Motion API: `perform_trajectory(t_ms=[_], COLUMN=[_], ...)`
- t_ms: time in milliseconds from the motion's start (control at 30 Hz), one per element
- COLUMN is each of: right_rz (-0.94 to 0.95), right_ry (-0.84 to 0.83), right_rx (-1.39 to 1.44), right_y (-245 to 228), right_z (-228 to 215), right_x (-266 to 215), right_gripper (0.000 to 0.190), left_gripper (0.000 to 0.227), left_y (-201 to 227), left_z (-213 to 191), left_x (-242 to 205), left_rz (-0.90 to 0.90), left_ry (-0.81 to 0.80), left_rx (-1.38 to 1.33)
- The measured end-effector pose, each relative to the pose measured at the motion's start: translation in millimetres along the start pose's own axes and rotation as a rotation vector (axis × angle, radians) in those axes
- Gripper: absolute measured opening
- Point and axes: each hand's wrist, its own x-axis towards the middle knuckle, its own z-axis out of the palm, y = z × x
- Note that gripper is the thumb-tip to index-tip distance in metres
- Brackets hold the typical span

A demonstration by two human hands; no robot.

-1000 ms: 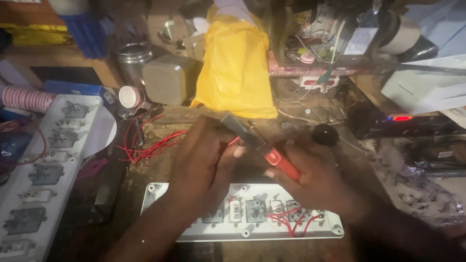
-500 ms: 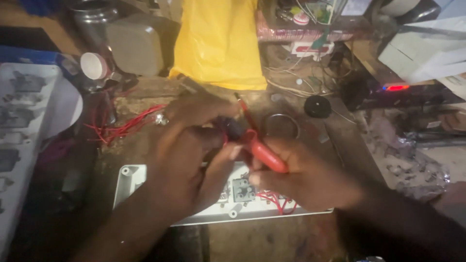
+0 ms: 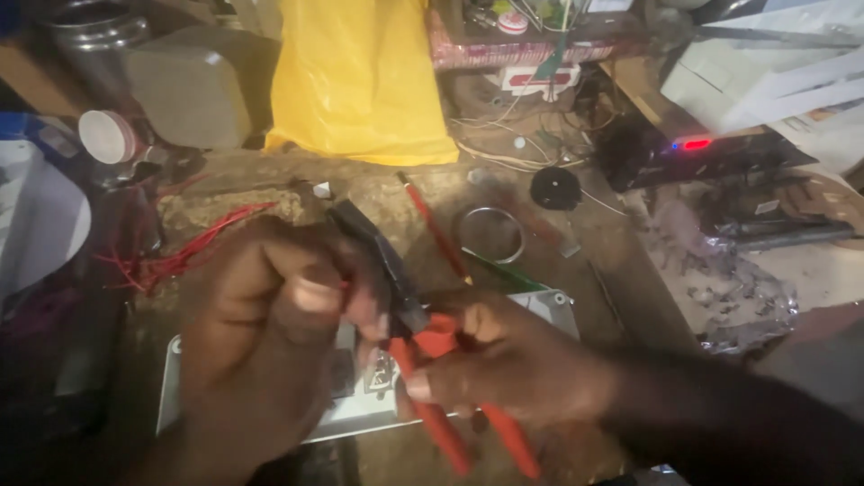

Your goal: The person is wiring and assembling an electrical power strip on a workbench.

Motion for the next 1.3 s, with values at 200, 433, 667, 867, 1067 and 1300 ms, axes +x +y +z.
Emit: perform_trajectory(t_ms=[200, 433, 667, 867, 1067, 1300], right_rz=[-0.041, -0.685, -0.252, -0.205, -0.313, -0.372], right_ry=[0.143, -0.009, 0.163, 0.332, 0.383, 0.428], right_rx=[0.042, 0.374, 0.027, 0.057, -0.084, -0.013], right_y=[20.6, -27.1, -0.3, -10.6, -0.4, 0.7], right_z=[-1.9, -45.1, -39.1, -31.3, -34.9, -26.5], right_x=[-1.6, -10.3, -13.1, -10.5, -3.1, 2.1], right_gripper=[0.027, 0.012, 0.021, 0.038, 0.029, 0.022], left_gripper=[0.025, 0.030, 0.026, 0.027, 0.026, 0.026], left_y=[-1.5, -43.8, -24.2, -25.2, -19.4, -31.3], left_z=[-31.7, -171.5, -47.7, -37.0, -19.4, -21.2], left_x=[0.0, 14.9, 13.7, 24.0, 24.8, 8.3], left_rz=[-0.122, -0.184, -0.189, -0.224, -0.339, -0.304], left_ry=[0.123, -0.244, 0.146, 0.181, 0.295, 0.242], left_rx=[-0.286, -0.787, -0.619, -0.463, -0.124, 0.035])
